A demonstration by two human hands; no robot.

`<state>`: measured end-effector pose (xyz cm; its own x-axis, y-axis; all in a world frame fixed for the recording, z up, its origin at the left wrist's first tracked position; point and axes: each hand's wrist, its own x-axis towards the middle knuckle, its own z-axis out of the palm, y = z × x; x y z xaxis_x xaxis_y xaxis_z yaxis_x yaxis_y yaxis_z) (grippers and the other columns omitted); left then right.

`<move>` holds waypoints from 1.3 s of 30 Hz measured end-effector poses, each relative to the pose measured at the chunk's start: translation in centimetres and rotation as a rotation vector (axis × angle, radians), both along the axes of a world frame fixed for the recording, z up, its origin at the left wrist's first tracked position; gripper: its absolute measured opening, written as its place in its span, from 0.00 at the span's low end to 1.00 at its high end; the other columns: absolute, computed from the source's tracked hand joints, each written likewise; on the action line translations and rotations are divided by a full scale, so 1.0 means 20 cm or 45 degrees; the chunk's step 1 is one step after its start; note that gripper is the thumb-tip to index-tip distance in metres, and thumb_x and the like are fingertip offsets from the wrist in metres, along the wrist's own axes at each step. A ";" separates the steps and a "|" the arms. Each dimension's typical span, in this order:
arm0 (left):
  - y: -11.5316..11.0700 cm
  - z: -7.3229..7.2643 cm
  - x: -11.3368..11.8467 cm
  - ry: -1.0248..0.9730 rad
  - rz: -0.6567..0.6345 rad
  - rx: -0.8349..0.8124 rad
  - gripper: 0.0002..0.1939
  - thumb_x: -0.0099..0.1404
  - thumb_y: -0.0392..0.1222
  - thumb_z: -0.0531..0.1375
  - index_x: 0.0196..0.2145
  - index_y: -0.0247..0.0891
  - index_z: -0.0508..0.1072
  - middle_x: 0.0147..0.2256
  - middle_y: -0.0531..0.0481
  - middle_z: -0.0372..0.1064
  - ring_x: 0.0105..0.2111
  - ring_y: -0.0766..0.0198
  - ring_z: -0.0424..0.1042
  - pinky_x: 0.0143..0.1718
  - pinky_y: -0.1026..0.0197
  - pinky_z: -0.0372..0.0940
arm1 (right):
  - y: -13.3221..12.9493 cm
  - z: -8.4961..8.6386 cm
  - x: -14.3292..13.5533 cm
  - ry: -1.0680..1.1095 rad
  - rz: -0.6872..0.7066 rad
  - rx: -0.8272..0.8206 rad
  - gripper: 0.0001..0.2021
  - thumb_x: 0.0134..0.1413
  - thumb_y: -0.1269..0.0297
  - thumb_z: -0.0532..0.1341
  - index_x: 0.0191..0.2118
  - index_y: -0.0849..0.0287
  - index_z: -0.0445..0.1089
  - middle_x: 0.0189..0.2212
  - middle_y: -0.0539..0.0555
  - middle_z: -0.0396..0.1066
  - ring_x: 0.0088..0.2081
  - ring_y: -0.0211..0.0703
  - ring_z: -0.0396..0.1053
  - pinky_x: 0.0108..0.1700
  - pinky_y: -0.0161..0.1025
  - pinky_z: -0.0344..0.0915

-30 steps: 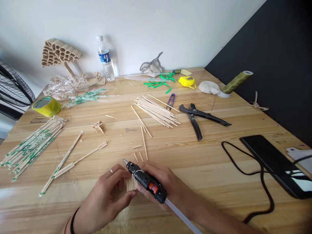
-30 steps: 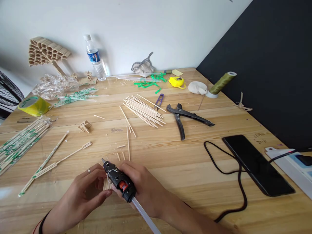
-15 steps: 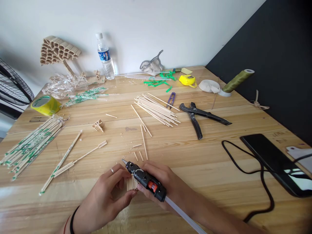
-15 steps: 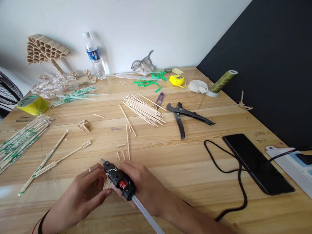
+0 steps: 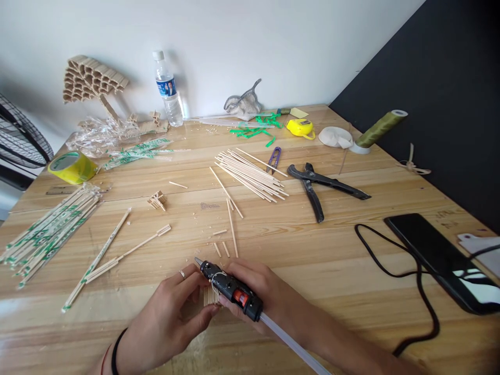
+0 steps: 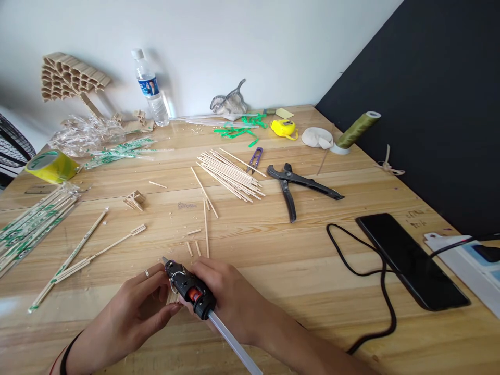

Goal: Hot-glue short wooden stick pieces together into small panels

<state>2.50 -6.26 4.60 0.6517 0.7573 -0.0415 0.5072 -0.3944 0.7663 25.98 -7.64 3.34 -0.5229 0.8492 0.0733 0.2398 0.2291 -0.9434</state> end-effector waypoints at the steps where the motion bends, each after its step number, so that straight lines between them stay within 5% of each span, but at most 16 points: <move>1: 0.00 0.00 0.00 0.000 -0.001 0.003 0.05 0.73 0.39 0.62 0.39 0.41 0.68 0.34 0.53 0.68 0.32 0.63 0.67 0.34 0.63 0.64 | 0.00 0.00 0.00 0.012 -0.003 0.014 0.08 0.66 0.70 0.65 0.48 0.56 0.70 0.42 0.53 0.75 0.41 0.44 0.73 0.46 0.36 0.67; 39: 0.01 0.02 0.00 0.062 -0.029 -0.071 0.04 0.73 0.39 0.60 0.38 0.41 0.69 0.35 0.50 0.70 0.33 0.60 0.70 0.35 0.61 0.67 | 0.01 -0.01 0.00 -0.130 -0.003 0.007 0.05 0.66 0.64 0.66 0.40 0.58 0.70 0.35 0.51 0.71 0.35 0.43 0.70 0.38 0.36 0.62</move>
<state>2.42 -6.10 5.05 0.6652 0.7377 -0.1153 0.5357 -0.3639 0.7620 26.07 -7.52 3.16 -0.5260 0.8502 0.0245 0.3355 0.2339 -0.9126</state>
